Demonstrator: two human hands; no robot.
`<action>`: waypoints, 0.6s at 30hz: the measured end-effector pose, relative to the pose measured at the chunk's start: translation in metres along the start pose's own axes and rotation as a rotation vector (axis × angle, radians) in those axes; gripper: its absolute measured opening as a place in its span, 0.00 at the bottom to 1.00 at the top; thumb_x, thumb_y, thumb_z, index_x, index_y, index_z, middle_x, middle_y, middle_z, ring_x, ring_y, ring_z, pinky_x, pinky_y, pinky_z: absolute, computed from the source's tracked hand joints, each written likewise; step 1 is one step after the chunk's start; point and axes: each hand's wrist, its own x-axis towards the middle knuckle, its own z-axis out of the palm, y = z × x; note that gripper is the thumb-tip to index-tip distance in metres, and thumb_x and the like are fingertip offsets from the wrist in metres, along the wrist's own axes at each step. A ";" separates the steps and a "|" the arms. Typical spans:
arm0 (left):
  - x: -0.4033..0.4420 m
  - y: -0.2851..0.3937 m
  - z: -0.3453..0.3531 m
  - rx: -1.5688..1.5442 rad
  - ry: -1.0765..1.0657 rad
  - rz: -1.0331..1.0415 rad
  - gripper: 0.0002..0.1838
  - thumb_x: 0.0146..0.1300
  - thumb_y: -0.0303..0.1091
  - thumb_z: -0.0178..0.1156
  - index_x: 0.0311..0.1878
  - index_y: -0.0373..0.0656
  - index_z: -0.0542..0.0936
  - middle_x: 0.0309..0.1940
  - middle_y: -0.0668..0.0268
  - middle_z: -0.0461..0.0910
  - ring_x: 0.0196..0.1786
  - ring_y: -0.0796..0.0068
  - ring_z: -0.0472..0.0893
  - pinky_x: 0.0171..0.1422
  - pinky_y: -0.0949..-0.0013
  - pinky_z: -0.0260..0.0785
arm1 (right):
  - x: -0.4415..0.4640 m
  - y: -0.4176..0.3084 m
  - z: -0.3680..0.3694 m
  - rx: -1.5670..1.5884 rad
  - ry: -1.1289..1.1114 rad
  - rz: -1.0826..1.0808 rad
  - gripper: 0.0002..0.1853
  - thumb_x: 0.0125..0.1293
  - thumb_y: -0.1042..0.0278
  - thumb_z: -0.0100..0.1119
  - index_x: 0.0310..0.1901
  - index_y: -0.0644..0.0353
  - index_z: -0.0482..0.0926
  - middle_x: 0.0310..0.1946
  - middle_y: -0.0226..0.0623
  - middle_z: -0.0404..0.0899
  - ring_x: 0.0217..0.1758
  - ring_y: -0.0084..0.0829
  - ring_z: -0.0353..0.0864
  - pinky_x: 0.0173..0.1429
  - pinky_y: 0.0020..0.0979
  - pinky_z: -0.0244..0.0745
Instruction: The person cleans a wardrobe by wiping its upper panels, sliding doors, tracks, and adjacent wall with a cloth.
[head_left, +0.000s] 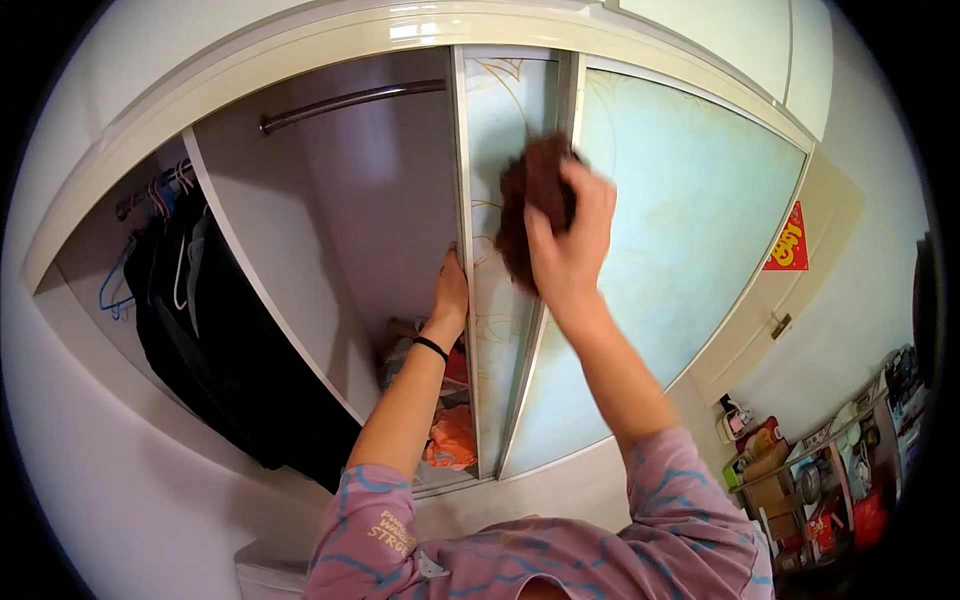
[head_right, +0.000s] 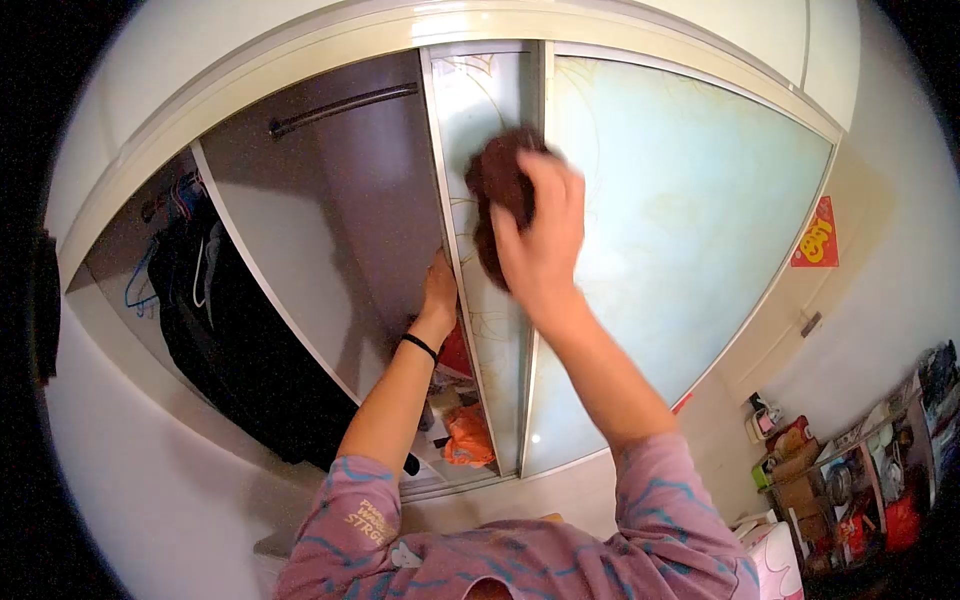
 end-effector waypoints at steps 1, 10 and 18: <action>0.001 0.003 0.000 0.008 -0.002 -0.043 0.30 0.76 0.51 0.40 0.63 0.35 0.74 0.55 0.58 0.78 0.57 0.62 0.75 0.64 0.68 0.63 | 0.024 0.001 0.011 0.007 0.042 -0.077 0.27 0.47 0.83 0.64 0.54 0.61 0.75 0.51 0.47 0.74 0.56 0.51 0.72 0.61 0.43 0.69; 0.012 -0.025 -0.014 -0.083 -0.065 -0.070 0.29 0.77 0.50 0.37 0.71 0.40 0.65 0.68 0.63 0.67 0.66 0.65 0.68 0.71 0.63 0.60 | 0.031 -0.003 0.058 -0.168 -0.124 0.026 0.24 0.47 0.82 0.62 0.50 0.65 0.73 0.48 0.52 0.72 0.51 0.55 0.72 0.52 0.48 0.71; -0.004 0.002 -0.005 -0.045 -0.022 -0.076 0.30 0.74 0.55 0.39 0.62 0.40 0.75 0.54 0.65 0.77 0.56 0.70 0.74 0.62 0.68 0.65 | -0.200 0.011 -0.004 -0.091 -0.688 0.272 0.25 0.42 0.83 0.62 0.47 0.64 0.70 0.45 0.52 0.69 0.48 0.57 0.70 0.52 0.49 0.70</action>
